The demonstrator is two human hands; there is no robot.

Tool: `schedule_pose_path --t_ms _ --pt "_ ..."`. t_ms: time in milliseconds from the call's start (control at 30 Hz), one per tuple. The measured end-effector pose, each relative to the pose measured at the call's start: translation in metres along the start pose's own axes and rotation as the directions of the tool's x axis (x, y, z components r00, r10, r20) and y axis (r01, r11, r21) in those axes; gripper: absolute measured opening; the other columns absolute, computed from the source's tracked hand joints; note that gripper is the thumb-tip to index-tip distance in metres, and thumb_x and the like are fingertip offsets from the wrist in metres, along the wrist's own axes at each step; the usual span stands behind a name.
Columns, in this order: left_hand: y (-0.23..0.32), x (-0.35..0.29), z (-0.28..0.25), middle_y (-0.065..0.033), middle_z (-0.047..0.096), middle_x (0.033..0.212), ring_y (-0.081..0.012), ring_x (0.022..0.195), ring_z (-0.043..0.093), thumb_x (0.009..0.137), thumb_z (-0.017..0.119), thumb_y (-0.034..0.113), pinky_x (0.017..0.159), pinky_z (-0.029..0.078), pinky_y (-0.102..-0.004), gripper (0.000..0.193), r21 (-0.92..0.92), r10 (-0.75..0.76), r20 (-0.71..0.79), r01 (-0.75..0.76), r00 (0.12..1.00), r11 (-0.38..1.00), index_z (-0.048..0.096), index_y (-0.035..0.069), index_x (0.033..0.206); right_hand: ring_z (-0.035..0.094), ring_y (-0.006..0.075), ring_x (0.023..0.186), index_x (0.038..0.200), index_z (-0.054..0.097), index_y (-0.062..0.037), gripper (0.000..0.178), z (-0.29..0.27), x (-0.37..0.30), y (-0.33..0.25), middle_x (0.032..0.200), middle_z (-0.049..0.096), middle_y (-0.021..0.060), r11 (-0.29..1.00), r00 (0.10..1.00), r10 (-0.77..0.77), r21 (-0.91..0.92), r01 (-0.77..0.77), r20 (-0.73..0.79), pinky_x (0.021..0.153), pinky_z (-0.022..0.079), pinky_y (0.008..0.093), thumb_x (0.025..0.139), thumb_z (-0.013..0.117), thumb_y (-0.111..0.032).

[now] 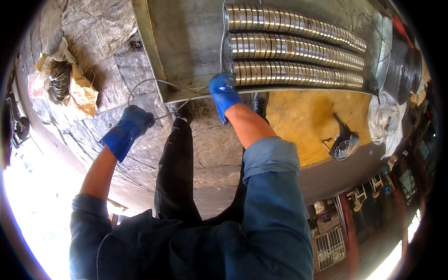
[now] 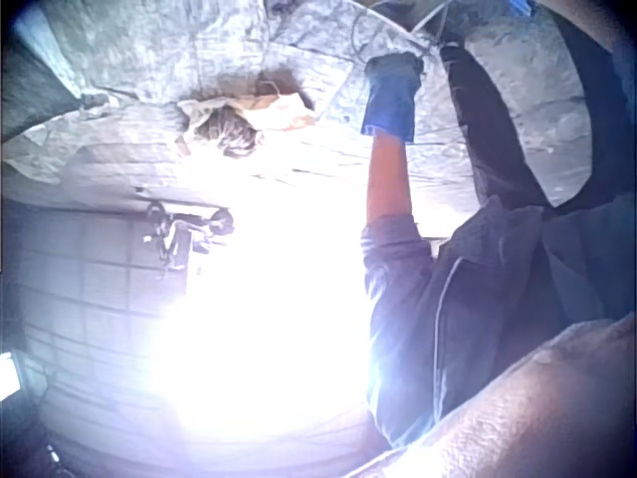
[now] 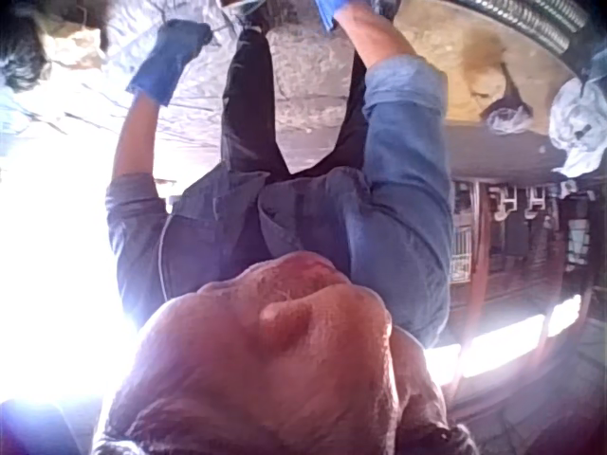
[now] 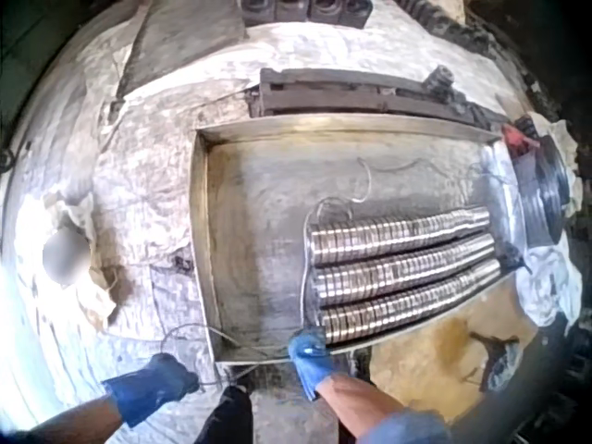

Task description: The person scrubs cylindrical metal parts in a bucket of dark liquid using a brush and a wire. They then place the cleaned parts into a metal tray and arrange them in neat rows. Finally, they use the wire to bundle the rows of parts together.

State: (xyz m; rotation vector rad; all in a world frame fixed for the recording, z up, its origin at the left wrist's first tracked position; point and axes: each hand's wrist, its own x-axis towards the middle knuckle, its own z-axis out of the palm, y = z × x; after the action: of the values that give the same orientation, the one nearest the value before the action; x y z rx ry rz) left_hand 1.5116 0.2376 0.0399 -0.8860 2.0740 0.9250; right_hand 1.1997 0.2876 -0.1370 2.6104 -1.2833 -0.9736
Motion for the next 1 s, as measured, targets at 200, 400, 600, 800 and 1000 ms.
schedule_pose_path --t_ms 200,400,600,800,1000 --pt "0.027 0.009 -0.030 -0.0032 0.074 0.097 -0.0213 0.096 0.070 0.086 0.060 0.022 0.088 0.048 -0.0407 0.013 -0.093 -0.127 0.162 0.143 0.979 0.985 0.072 0.020 0.090 0.061 0.0302 0.057 0.070 0.066 -0.0082 0.008 -0.076 -0.004 -0.030 0.064 0.062 0.0141 0.726 0.883 0.202 0.670 0.155 -0.423 0.054 0.047 0.0468 0.073 0.061 -0.014" --pt "0.019 -0.010 -0.047 0.0003 0.073 0.089 -0.0234 0.085 0.070 0.083 0.062 0.017 0.077 0.051 -0.0394 0.011 0.193 0.037 0.359 -0.113 0.933 0.975 0.072 0.021 0.082 0.056 0.0261 0.053 0.061 0.059 -0.0137 0.010 -0.060 -0.021 0.013 0.057 0.056 0.0066 0.816 0.929 -0.027 0.529 0.233 -0.368 0.049 0.037 0.0425 0.068 0.063 -0.020" --pt "0.011 -0.009 -0.015 -0.0056 0.071 0.081 -0.0242 0.073 0.068 0.082 0.065 0.016 0.063 0.049 -0.0372 0.021 -0.017 -0.012 -0.005 0.012 1.000 1.000 0.063 0.014 0.061 0.065 0.0321 0.074 0.092 0.070 -0.0014 0.023 -0.103 -0.018 -0.042 0.085 0.068 0.0163 0.725 0.948 0.038 0.661 0.192 -0.316 0.061 0.047 0.0499 0.080 0.061 -0.019" --pt "0.044 -0.017 -0.052 -0.0014 0.072 0.082 -0.0205 0.080 0.069 0.081 0.061 0.020 0.082 0.045 -0.0352 0.008 0.097 -0.144 0.165 0.129 0.976 0.987 0.069 0.020 0.082 0.063 0.0305 0.070 0.072 0.075 -0.0102 0.017 -0.090 -0.021 -0.059 0.066 0.064 0.0110 0.752 0.950 0.098 0.647 0.126 -0.298 0.062 0.045 0.0460 0.073 0.063 -0.023" --pt "0.021 -0.013 -0.065 -0.0028 0.069 0.077 -0.0240 0.077 0.067 0.087 0.059 0.022 0.093 0.044 -0.0398 0.014 0.173 0.027 0.188 -0.060 0.982 0.983 0.068 0.019 0.076 0.065 0.0278 0.065 0.065 0.069 -0.0067 0.014 -0.042 -0.004 0.020 0.066 0.065 0.0155 0.715 0.965 0.213 0.697 -0.047 -0.153 0.057 0.046 0.0457 0.072 0.062 -0.017"
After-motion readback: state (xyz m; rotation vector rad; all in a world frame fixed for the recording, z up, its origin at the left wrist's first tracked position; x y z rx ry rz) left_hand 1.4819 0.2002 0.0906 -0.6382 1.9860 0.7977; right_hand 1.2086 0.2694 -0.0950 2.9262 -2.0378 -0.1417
